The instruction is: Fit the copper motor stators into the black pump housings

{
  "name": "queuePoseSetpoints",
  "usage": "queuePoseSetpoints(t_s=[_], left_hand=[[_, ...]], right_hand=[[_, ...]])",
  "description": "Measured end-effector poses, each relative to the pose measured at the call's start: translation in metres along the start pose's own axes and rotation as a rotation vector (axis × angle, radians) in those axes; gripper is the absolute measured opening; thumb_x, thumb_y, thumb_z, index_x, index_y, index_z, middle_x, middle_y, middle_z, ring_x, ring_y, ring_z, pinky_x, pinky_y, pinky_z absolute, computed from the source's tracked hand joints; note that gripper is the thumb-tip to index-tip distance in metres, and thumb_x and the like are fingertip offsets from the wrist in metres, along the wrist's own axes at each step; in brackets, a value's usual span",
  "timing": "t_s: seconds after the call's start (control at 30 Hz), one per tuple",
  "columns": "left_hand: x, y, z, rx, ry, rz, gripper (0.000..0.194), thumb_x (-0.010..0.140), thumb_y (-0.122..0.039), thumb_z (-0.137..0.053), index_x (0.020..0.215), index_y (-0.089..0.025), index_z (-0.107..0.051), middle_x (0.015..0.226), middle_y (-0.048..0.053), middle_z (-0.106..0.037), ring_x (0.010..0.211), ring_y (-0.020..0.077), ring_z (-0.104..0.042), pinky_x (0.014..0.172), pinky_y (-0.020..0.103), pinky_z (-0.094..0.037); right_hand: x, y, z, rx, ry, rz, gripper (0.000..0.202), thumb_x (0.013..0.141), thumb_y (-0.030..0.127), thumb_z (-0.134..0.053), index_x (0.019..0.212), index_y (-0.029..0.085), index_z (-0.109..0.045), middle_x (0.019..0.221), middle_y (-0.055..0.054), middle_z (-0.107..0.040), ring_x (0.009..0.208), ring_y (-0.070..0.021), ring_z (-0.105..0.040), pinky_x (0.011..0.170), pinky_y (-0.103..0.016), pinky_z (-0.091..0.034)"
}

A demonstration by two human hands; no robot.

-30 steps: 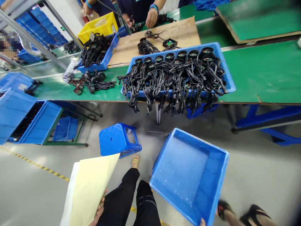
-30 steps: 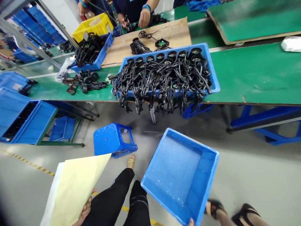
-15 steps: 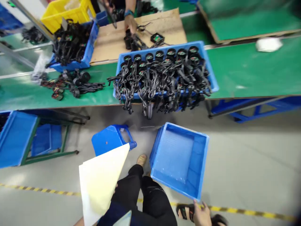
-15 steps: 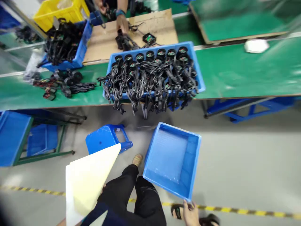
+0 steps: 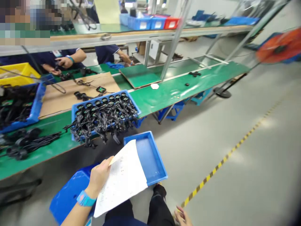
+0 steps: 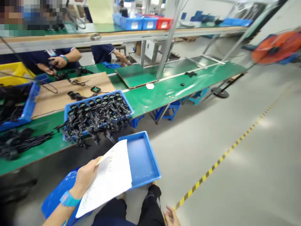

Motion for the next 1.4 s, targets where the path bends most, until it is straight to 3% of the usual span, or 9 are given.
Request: queuePoseSetpoints(t_s=[0.23,0.37,0.53,0.67,0.83,0.93,1.07,1.2,1.4], left_hand=[[0.089,-0.161,-0.050,-0.093,0.030,-0.286,0.038,0.101,-0.038,-0.045,0.126,-0.028,-0.073,0.120,0.001,-0.076,0.106,0.0216,-0.074,0.089,0.026,-0.058],[0.093,-0.297,-0.109,-0.028,0.325,-0.451,0.040,0.096,-0.020,-0.045,0.125,-0.024,-0.072,0.102,0.008,-0.078,0.085,0.0262,-0.075,0.074,0.031,-0.056],[0.095,-0.474,-0.162,-0.163,0.609,-0.623,0.025,0.097,-0.018,-0.052,0.101,-0.026,-0.075,0.089,0.003,-0.077,0.077,0.0190,-0.071,0.067,0.024,-0.045],[0.134,-0.551,-0.182,-0.310,0.646,-0.607,0.033,0.104,-0.035,-0.049,0.084,-0.020,-0.071,0.075,-0.001,-0.070,0.065,0.0116,-0.059,0.061,0.021,-0.037],[0.206,-0.571,-0.213,-0.438,0.534,-0.378,0.054,0.105,-0.053,-0.041,0.076,-0.015,-0.066,0.069,0.001,-0.064,0.063,0.0135,-0.055,0.060,0.023,-0.037],[0.248,-0.562,-0.242,-0.495,0.449,-0.224,0.044,0.102,-0.053,-0.048,0.118,-0.018,-0.070,0.099,0.005,-0.075,0.088,0.0227,-0.069,0.076,0.027,-0.050],[0.313,-0.545,-0.286,-0.600,0.377,-0.151,0.089,0.093,-0.047,-0.065,0.166,-0.028,-0.017,0.156,0.010,-0.051,0.135,0.0294,-0.057,0.114,0.041,-0.045],[0.405,-0.526,-0.319,-0.681,0.383,-0.122,0.062,0.095,-0.050,-0.061,0.152,-0.028,-0.052,0.159,0.006,-0.047,0.146,0.0292,-0.047,0.125,0.045,-0.033],[0.549,-0.500,-0.340,-0.649,0.304,0.053,0.073,0.093,-0.048,-0.056,0.157,-0.016,-0.043,0.159,0.010,-0.045,0.147,0.0298,-0.045,0.125,0.049,-0.033]], right_hand=[[0.039,0.131,0.036,0.291,0.228,0.359,0.100,0.065,0.078,-0.076,0.145,0.023,-0.052,0.146,-0.015,-0.055,0.141,-0.0310,-0.051,0.117,-0.041,-0.045],[0.097,0.198,0.093,0.312,0.332,0.604,0.125,0.063,0.057,-0.089,0.164,0.030,-0.021,0.164,-0.010,-0.032,0.154,-0.0293,-0.031,0.125,-0.043,-0.035],[0.172,0.207,0.217,0.549,0.280,0.376,0.155,0.033,0.072,-0.092,0.162,0.020,-0.026,0.160,-0.021,-0.035,0.153,-0.0373,-0.032,0.125,-0.049,-0.035],[0.197,0.199,0.289,0.626,0.357,0.388,0.130,0.039,0.072,-0.092,0.150,0.021,-0.050,0.134,-0.018,-0.063,0.134,-0.0405,-0.055,0.117,-0.054,-0.043],[0.216,0.250,0.321,0.644,0.278,0.351,0.095,0.062,0.076,-0.084,0.136,0.020,-0.065,0.141,-0.011,-0.060,0.142,-0.0319,-0.049,0.124,-0.041,-0.041],[0.251,0.314,0.329,0.572,0.254,0.348,0.091,0.071,0.077,-0.076,0.135,0.013,-0.065,0.142,-0.013,-0.060,0.138,-0.0294,-0.054,0.117,-0.035,-0.048],[0.335,0.405,0.330,0.478,0.333,0.352,0.087,0.070,0.078,-0.077,0.121,0.006,-0.071,0.117,-0.017,-0.072,0.107,-0.0323,-0.071,0.091,-0.037,-0.061],[0.424,0.505,0.314,0.352,0.407,0.449,0.085,0.068,0.079,-0.076,0.110,0.005,-0.074,0.106,-0.016,-0.074,0.098,-0.0322,-0.072,0.084,-0.037,-0.060],[0.530,0.658,0.274,0.082,0.434,0.579,0.059,0.087,0.063,-0.069,0.113,0.010,-0.072,0.108,-0.009,-0.073,0.102,-0.0221,-0.070,0.092,-0.036,-0.057]])
Point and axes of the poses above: each hand's wrist, its own x-axis towards the middle knuckle, its own z-axis out of the back of the hand, y = z × x, the point moved 2 cm from there along x, towards the middle knuckle
